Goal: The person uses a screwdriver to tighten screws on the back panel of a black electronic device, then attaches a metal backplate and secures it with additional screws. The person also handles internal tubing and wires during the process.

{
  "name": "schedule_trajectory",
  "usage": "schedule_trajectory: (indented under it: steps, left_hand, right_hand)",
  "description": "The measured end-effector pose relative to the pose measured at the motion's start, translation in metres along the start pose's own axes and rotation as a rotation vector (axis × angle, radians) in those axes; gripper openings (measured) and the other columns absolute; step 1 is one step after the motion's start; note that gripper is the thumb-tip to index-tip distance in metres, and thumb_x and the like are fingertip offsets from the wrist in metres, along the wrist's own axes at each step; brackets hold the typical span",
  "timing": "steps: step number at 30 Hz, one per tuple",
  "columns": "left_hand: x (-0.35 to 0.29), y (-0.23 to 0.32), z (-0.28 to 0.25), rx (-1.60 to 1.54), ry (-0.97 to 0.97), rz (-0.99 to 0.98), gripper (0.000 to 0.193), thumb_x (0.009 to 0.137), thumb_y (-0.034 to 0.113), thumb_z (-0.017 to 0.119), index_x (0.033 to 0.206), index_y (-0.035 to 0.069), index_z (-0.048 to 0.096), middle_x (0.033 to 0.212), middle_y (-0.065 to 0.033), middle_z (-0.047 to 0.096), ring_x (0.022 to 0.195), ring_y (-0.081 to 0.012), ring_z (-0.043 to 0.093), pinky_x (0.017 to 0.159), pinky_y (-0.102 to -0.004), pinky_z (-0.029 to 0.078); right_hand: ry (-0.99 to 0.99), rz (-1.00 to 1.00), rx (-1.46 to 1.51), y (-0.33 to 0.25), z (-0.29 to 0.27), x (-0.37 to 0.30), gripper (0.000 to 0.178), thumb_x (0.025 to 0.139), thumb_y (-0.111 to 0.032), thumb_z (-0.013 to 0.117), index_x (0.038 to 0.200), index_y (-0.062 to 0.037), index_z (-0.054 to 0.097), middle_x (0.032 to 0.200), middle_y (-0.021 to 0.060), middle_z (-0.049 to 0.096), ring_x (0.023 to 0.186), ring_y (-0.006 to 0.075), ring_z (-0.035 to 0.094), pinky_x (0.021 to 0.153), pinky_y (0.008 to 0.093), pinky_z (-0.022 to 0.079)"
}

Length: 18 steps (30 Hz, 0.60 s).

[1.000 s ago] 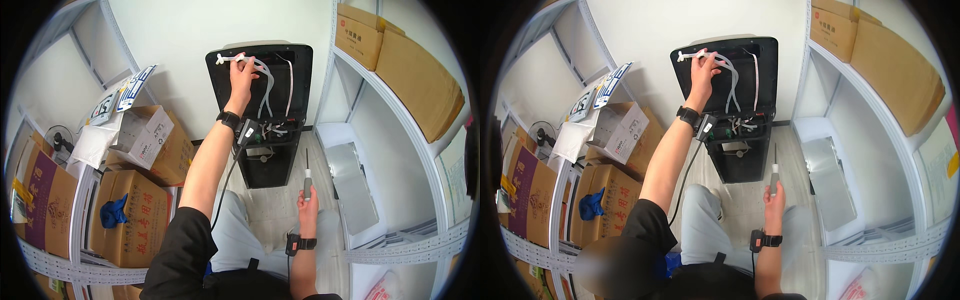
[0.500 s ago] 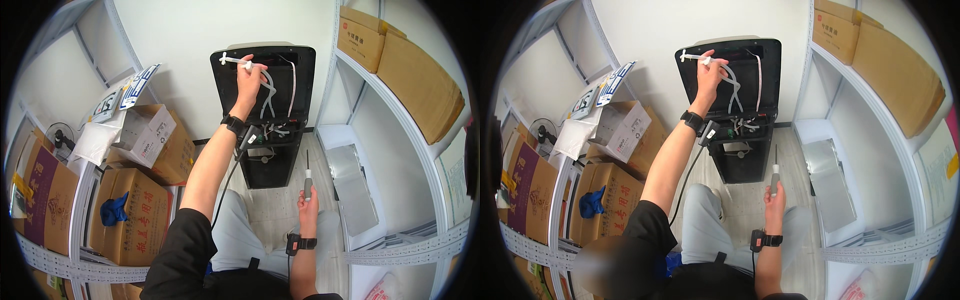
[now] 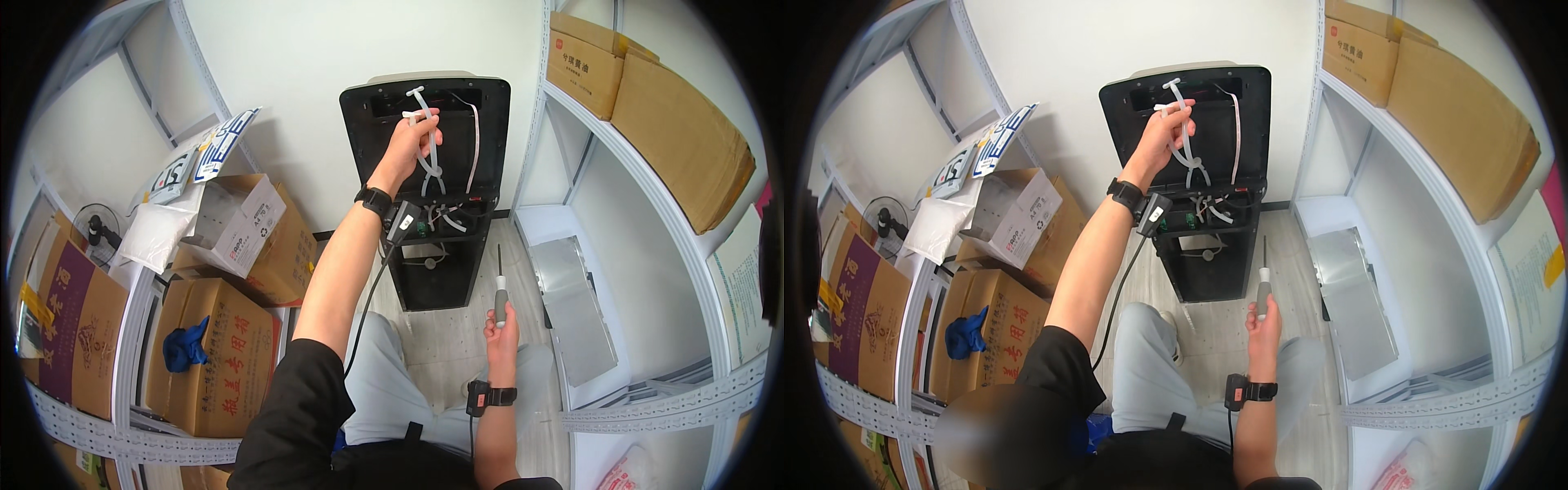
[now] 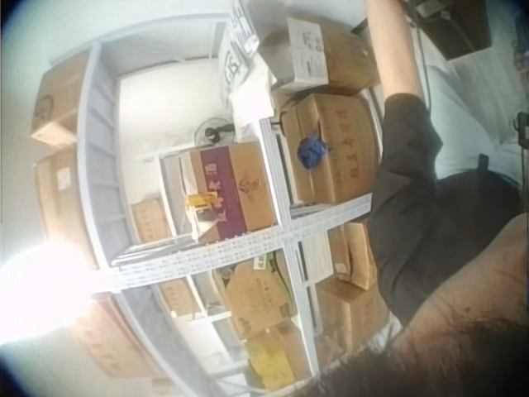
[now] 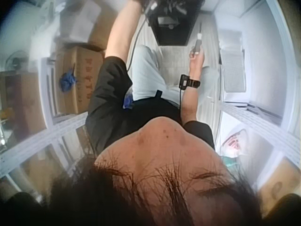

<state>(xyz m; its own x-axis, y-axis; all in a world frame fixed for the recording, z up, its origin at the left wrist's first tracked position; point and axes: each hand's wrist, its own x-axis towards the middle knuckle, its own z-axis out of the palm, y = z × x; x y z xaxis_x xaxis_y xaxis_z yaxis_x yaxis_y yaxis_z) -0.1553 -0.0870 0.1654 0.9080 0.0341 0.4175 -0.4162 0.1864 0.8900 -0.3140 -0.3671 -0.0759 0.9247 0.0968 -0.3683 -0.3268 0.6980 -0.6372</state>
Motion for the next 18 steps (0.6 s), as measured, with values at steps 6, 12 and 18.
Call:
schedule_trajectory:
  steps: [6,12,18]
  left_hand:
    - [0.003,0.002,0.005,0.057,0.049,-0.002,0.038,0.090,0.019,0.055,0.121,-0.002,0.050,0.064,-0.0041,0.059,0.045,-0.0057,0.040,0.043,-0.0210,0.028]
    - [0.004,-0.007,-0.006,-0.029,0.056,-0.144,0.027,0.088,0.017,0.055,0.108,-0.001,0.057,0.063,-0.0047,0.059,0.044,-0.0070,0.041,0.042,-0.0225,0.028]
    - [0.023,-0.003,-0.028,-0.178,0.218,-0.316,0.022,0.091,0.026,0.058,0.095,0.005,0.063,0.075,-0.0075,0.067,0.046,-0.0078,0.046,0.041,-0.0208,0.031]
  right_hand:
    - [0.011,-0.003,0.007,-0.002,-0.004,0.003,0.031,0.092,-0.033,0.056,0.108,-0.0071,0.051,0.075,0.0049,0.056,0.057,0.0083,0.047,0.049,0.0196,0.034]
    - [0.037,-0.005,0.020,0.000,-0.006,0.003,0.030,0.092,-0.033,0.056,0.107,-0.0073,0.051,0.074,0.0048,0.056,0.056,0.0083,0.047,0.047,0.0197,0.034]
    - [0.048,0.012,0.021,0.004,-0.012,0.007,0.033,0.089,-0.035,0.060,0.107,-0.0081,0.051,0.075,0.0046,0.056,0.059,0.0096,0.048,0.048,0.0201,0.035]
